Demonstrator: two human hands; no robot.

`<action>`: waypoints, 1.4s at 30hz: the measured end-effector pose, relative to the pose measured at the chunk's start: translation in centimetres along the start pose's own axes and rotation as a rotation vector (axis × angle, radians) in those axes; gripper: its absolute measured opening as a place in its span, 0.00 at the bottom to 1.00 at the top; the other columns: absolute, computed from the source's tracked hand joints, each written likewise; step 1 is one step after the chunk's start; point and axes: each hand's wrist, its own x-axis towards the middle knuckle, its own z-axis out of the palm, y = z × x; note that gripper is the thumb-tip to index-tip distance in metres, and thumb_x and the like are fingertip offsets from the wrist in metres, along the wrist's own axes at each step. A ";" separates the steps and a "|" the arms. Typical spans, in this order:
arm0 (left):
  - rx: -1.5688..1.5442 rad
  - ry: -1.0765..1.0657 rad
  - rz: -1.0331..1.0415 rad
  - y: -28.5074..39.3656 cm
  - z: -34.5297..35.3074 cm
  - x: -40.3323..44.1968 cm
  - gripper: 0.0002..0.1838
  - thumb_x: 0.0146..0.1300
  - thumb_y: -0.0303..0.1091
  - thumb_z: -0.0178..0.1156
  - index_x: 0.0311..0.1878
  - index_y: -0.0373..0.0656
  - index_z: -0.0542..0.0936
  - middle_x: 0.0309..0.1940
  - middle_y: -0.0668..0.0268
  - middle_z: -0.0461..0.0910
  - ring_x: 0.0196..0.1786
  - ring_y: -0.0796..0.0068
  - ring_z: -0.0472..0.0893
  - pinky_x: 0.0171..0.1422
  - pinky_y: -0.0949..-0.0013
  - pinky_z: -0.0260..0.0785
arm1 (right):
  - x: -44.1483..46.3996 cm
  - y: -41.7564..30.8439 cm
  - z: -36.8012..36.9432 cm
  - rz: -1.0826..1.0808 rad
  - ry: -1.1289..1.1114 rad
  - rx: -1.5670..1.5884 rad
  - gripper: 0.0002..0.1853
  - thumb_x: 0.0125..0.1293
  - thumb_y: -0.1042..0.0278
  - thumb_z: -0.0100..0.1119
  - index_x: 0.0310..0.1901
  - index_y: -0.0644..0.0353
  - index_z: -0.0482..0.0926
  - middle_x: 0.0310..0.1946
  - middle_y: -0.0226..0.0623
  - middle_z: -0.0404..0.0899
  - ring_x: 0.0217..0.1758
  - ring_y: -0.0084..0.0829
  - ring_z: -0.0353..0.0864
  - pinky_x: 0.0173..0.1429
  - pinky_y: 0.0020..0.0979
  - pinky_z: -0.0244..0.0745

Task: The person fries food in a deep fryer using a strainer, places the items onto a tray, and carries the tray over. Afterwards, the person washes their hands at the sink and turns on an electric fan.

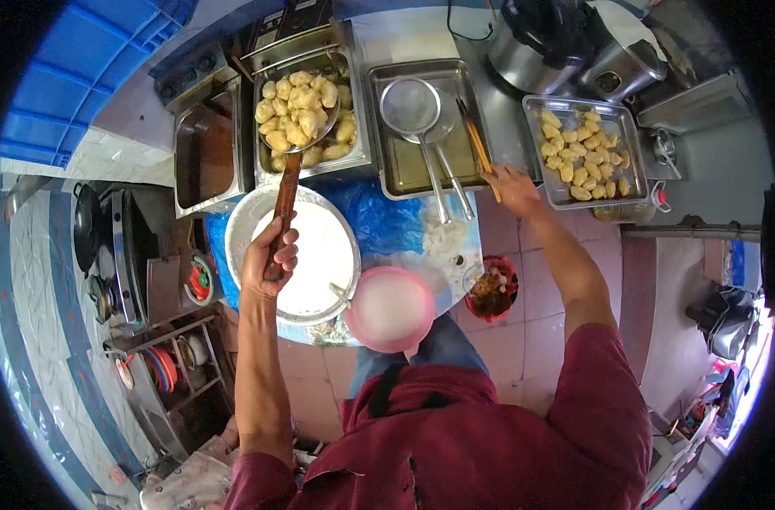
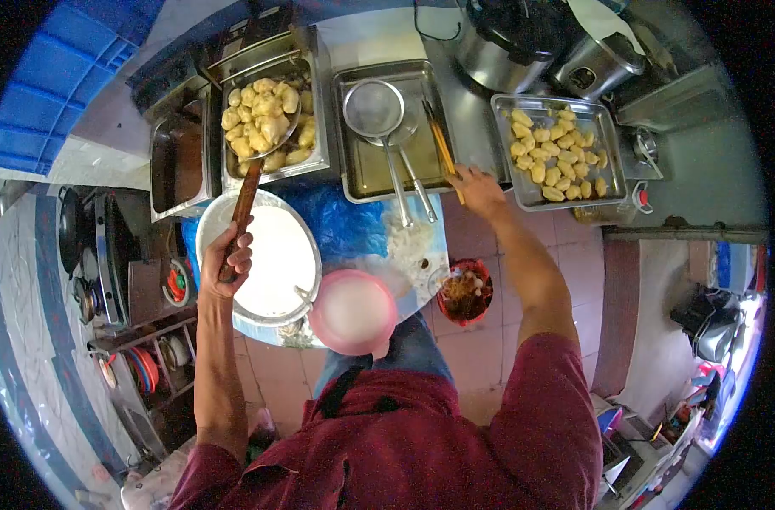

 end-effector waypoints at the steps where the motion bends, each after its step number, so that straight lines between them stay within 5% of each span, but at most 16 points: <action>1: -0.001 0.008 0.007 -0.2 0.2 0.0 0.15 0.73 0.37 0.46 0.55 0.37 0.69 0.24 0.68 0.72 0.15 0.85 0.67 0.15 0.80 0.63 | 0.0 0.1 0.1 -0.006 -0.003 0.006 0.23 0.60 0.69 0.55 0.59 0.47 0.70 0.59 0.39 0.67 0.54 0.44 0.74 0.57 0.38 0.74; 4: -0.008 0.024 0.017 -0.4 0.6 -0.1 0.15 0.73 0.37 0.45 0.55 0.37 0.69 0.24 0.68 0.73 0.15 0.85 0.67 0.15 0.80 0.63 | 0.0 -0.3 -0.5 0.069 0.026 0.070 0.26 0.59 0.66 0.56 0.61 0.47 0.68 0.58 0.40 0.69 0.56 0.45 0.73 0.57 0.40 0.73; 6: -0.023 0.032 0.024 -0.7 0.6 -0.1 0.15 0.73 0.37 0.45 0.55 0.37 0.69 0.24 0.68 0.73 0.15 0.85 0.68 0.15 0.80 0.64 | -0.2 -3.3 -2.6 0.451 0.231 0.235 0.31 0.57 0.66 0.60 0.64 0.49 0.65 0.58 0.43 0.71 0.59 0.45 0.71 0.58 0.40 0.71; 7: -0.045 0.018 0.025 -0.9 0.5 -0.1 0.15 0.73 0.37 0.46 0.55 0.37 0.69 0.24 0.67 0.73 0.15 0.85 0.68 0.15 0.80 0.64 | 0.0 -5.0 -2.7 0.441 0.231 0.232 0.31 0.57 0.66 0.60 0.64 0.49 0.65 0.58 0.43 0.71 0.59 0.45 0.71 0.58 0.40 0.71; 9: -0.046 0.018 0.057 -1.3 0.6 -0.2 0.15 0.72 0.37 0.46 0.54 0.36 0.69 0.24 0.67 0.72 0.15 0.84 0.69 0.16 0.79 0.66 | 0.6 -8.8 -2.3 0.697 0.090 0.475 0.35 0.58 0.49 0.61 0.66 0.49 0.62 0.55 0.44 0.73 0.57 0.46 0.74 0.54 0.44 0.73; 12: -0.051 0.015 0.048 -1.3 0.4 -0.3 0.15 0.72 0.37 0.47 0.54 0.36 0.69 0.24 0.66 0.72 0.15 0.84 0.69 0.16 0.79 0.66 | 2.2 -12.9 -3.5 0.720 -0.070 0.373 0.45 0.54 0.41 0.64 0.69 0.48 0.55 0.55 0.51 0.72 0.54 0.46 0.76 0.53 0.44 0.74; 16: -0.045 0.030 0.062 -1.4 0.6 -0.6 0.15 0.71 0.37 0.48 0.53 0.36 0.69 0.25 0.66 0.72 0.15 0.84 0.68 0.15 0.79 0.66 | 3.9 -14.5 -1.9 0.802 -0.141 0.470 0.50 0.50 0.44 0.67 0.71 0.47 0.49 0.57 0.56 0.70 0.53 0.48 0.77 0.54 0.44 0.73; 22: -0.033 0.051 0.083 -1.6 0.6 -0.8 0.14 0.71 0.36 0.48 0.53 0.38 0.68 0.25 0.66 0.72 0.15 0.84 0.67 0.16 0.79 0.65 | 4.6 -13.6 1.1 0.834 -0.056 0.791 0.38 0.50 0.59 0.63 0.65 0.52 0.61 0.50 0.55 0.76 0.50 0.46 0.80 0.52 0.44 0.74; 24: -0.014 0.038 0.074 -1.6 0.5 -0.8 0.14 0.71 0.36 0.48 0.53 0.38 0.68 0.25 0.67 0.71 0.15 0.85 0.66 0.16 0.80 0.64 | 4.9 -12.8 3.7 0.766 0.105 0.798 0.17 0.52 0.62 0.61 0.44 0.55 0.75 0.33 0.45 0.83 0.39 0.40 0.83 0.44 0.40 0.75; 25: 0.010 0.057 0.081 -1.6 0.7 -0.9 0.14 0.71 0.37 0.47 0.52 0.38 0.68 0.24 0.68 0.71 0.16 0.85 0.65 0.16 0.80 0.62 | 4.7 -12.4 1.4 0.854 -0.033 1.331 0.09 0.53 0.64 0.58 0.34 0.58 0.76 0.24 0.36 0.79 0.25 0.31 0.79 0.32 0.34 0.72; 32: 0.068 0.037 0.095 -1.8 1.0 -0.9 0.12 0.71 0.36 0.46 0.51 0.39 0.68 0.24 0.69 0.71 0.16 0.85 0.66 0.17 0.81 0.62 | 3.9 -11.7 4.4 0.744 0.363 1.103 0.07 0.56 0.66 0.54 0.34 0.60 0.72 0.18 0.32 0.72 0.18 0.25 0.71 0.24 0.30 0.66; 36: 0.046 0.010 0.086 -2.0 1.0 -0.7 0.12 0.71 0.36 0.46 0.51 0.40 0.68 0.24 0.69 0.71 0.16 0.85 0.66 0.18 0.80 0.62 | 1.1 -12.1 -0.2 0.801 0.332 1.204 0.07 0.56 0.68 0.53 0.34 0.59 0.72 0.17 0.30 0.70 0.17 0.23 0.69 0.23 0.30 0.65; 38: 0.038 -0.005 0.060 -2.0 1.0 -0.5 0.11 0.71 0.36 0.46 0.50 0.42 0.68 0.25 0.70 0.70 0.17 0.85 0.66 0.18 0.80 0.62 | 0.2 -11.9 -0.8 0.873 0.310 1.348 0.09 0.53 0.67 0.55 0.33 0.63 0.72 0.19 0.36 0.72 0.21 0.32 0.72 0.29 0.36 0.66; 42: 0.045 0.006 0.057 -2.1 1.1 -0.3 0.10 0.71 0.37 0.46 0.50 0.43 0.68 0.24 0.70 0.70 0.17 0.85 0.66 0.18 0.80 0.62 | -1.6 -12.0 -2.0 0.897 0.286 1.455 0.06 0.54 0.69 0.54 0.32 0.62 0.73 0.18 0.33 0.71 0.19 0.27 0.71 0.25 0.33 0.65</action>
